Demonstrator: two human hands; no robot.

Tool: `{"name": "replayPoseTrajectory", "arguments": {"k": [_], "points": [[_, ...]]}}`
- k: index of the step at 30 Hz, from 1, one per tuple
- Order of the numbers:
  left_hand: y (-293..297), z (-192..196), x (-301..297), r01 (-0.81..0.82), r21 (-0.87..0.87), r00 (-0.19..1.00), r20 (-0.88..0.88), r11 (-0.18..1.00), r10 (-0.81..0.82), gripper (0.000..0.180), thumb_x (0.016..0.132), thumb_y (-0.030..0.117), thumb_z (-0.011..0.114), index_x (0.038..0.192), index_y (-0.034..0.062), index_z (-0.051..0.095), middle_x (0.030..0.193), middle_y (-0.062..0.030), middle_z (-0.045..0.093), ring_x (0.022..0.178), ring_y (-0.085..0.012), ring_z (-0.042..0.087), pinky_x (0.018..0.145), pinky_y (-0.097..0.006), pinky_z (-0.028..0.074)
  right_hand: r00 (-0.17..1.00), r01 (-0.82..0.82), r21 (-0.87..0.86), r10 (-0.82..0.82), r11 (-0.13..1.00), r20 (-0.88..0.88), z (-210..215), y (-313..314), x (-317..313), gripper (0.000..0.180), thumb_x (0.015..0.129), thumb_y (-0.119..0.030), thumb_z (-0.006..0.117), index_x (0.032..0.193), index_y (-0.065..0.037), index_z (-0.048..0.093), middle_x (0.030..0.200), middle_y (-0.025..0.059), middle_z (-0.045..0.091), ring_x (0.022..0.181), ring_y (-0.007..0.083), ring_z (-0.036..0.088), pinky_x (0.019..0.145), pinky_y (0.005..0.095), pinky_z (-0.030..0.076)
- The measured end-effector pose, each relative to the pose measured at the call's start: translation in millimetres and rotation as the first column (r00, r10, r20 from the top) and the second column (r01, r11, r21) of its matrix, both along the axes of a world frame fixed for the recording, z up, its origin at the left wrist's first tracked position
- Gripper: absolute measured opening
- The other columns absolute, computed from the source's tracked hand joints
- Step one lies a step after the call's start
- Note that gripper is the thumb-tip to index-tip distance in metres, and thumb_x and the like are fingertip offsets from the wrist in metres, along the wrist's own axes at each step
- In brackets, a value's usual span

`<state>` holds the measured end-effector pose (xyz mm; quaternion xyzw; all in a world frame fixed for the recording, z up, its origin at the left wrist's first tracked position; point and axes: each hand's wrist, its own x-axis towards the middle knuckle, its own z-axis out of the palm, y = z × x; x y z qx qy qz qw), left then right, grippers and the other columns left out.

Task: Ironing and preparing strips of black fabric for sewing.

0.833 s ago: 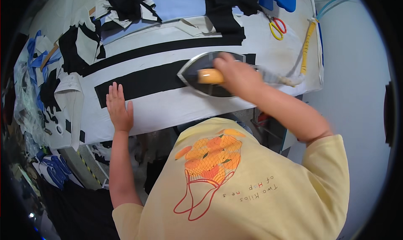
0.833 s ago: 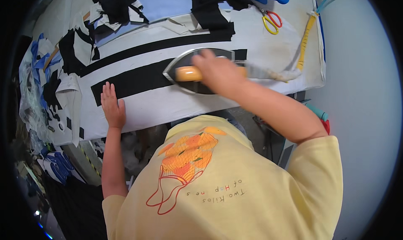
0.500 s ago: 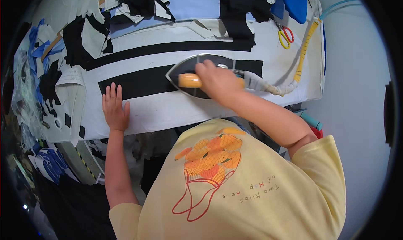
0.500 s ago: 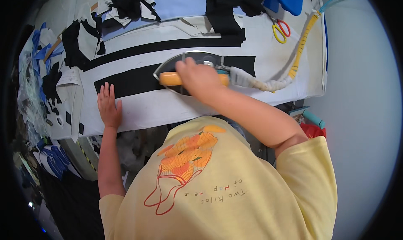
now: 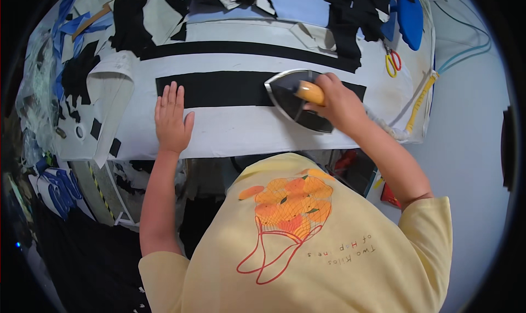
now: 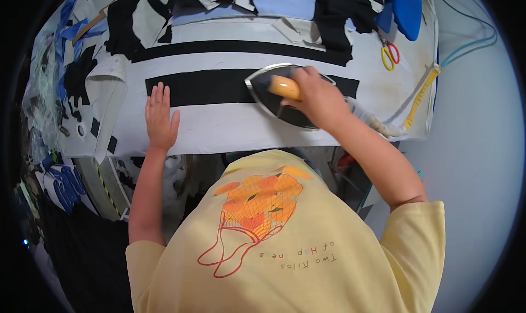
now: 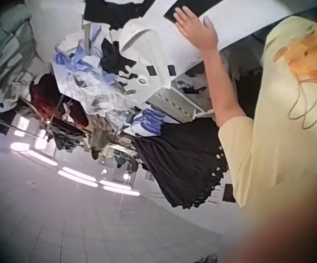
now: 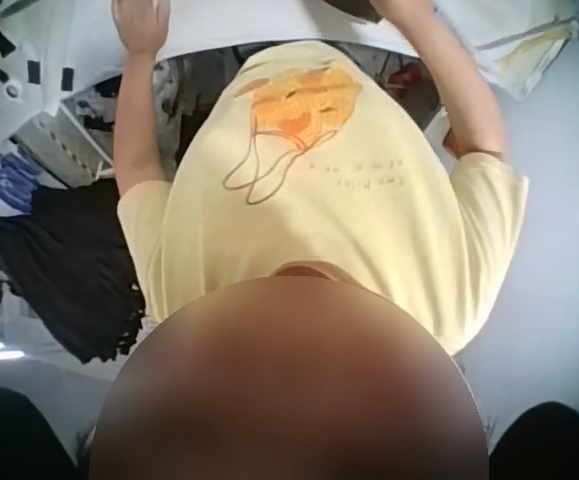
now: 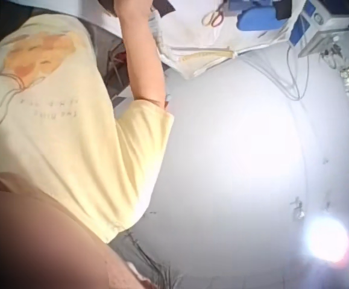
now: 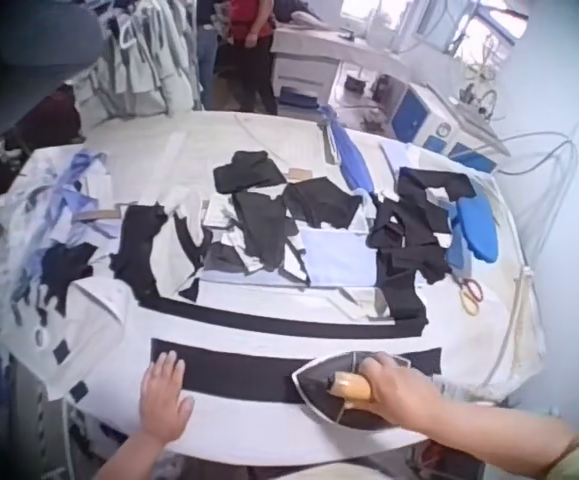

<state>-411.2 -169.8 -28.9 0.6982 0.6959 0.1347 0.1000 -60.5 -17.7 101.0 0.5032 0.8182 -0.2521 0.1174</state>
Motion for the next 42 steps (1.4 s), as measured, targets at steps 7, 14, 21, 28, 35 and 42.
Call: {"name": "replayPoseTrajectory", "arguments": {"k": [7,14,21,28,35,42], "points": [[-7.0,0.9,-41.0,0.099,-0.031,0.995,-0.005,0.995,-0.099,0.068,0.087,0.024,0.059,0.149,0.0107,0.036,0.156,-0.0084,0.033,0.145,-0.0272,0.028,0.118,-0.047,0.021,0.981,-0.176,-0.018,0.173,0.984,-0.092,-24.9,-27.8,-165.7,0.042,0.081,-0.028,0.075,0.102,-0.006,0.047,0.102,0.0158,0.055,0.078,0.0366,0.067,0.064,0.0453,0.055],[-9.5,-0.1,-56.7,0.141,-0.137,0.985,-0.081,0.98,-0.153,0.069,0.086,0.029,0.062,0.149,0.0143,0.037,0.157,-0.0045,0.033,0.145,-0.0242,0.029,0.118,-0.045,0.021,0.995,-0.097,0.058,0.096,0.994,0.024,-34.3,-28.1,-133.1,0.035,0.078,-0.014,0.072,0.102,-0.008,0.046,0.098,0.0133,0.055,0.078,0.0352,0.066,0.062,0.0445,0.054],[-14.2,-1.0,-59.3,0.142,-0.064,0.989,-0.042,0.988,-0.145,0.067,0.087,0.03,0.06,0.148,0.0113,0.038,0.156,-0.006,0.034,0.144,-0.0239,0.03,0.118,-0.044,0.021,0.995,0.068,0.074,-0.073,0.995,0.069,-20.4,-19.6,-73.7,0.04,0.079,-0.027,0.077,0.103,-0.008,0.051,0.107,0.0122,0.056,0.087,0.0374,0.063,0.071,0.0441,0.051],[-41.9,-1.9,-85.9,-0.165,0.173,0.975,0.178,0.971,0.134,0.056,0.088,0.021,0.055,0.14,0.0025,0.044,0.143,-0.0153,0.047,0.132,-0.0339,0.043,0.111,-0.045,0.03,0.996,-0.082,-0.027,0.081,0.996,-0.024,4.3,-26.5,-180.0,0.048,0.08,-0.032,0.077,0.11,-0.008,0.048,0.11,0.0136,0.054,0.091,0.038,0.063,0.075,0.0455,0.052],[-40.7,-14.5,-93.1,-0.299,0.304,0.934,0.287,0.905,0.212,0.049,0.091,0.02,0.053,0.135,-0.0009,0.049,0.13,-0.0178,0.056,0.116,-0.0373,0.054,0.101,-0.046,0.039,0.952,-0.305,0.096,0.307,0.947,-0.005,-33.6,-38.1,-289.6,0.026,0.084,-0.016,0.067,0.099,-0.004,0.05,0.094,0.0139,0.056,0.071,0.0337,0.067,0.059,0.0428,0.055],[-46.7,-19.9,-98.0,-0.327,0.333,0.92,0.328,0.884,0.216,0.046,0.091,0.02,0.053,0.131,-0.0008,0.051,0.126,-0.0169,0.058,0.114,-0.0362,0.055,0.099,-0.045,0.041,0.969,-0.245,0.065,0.245,0.967,0.015,-29.8,-39.0,-254.0,0.024,0.082,-0.013,0.066,0.1,-0.008,0.051,0.101,0.0124,0.057,0.077,0.0358,0.066,0.065,0.0466,0.054]]}}
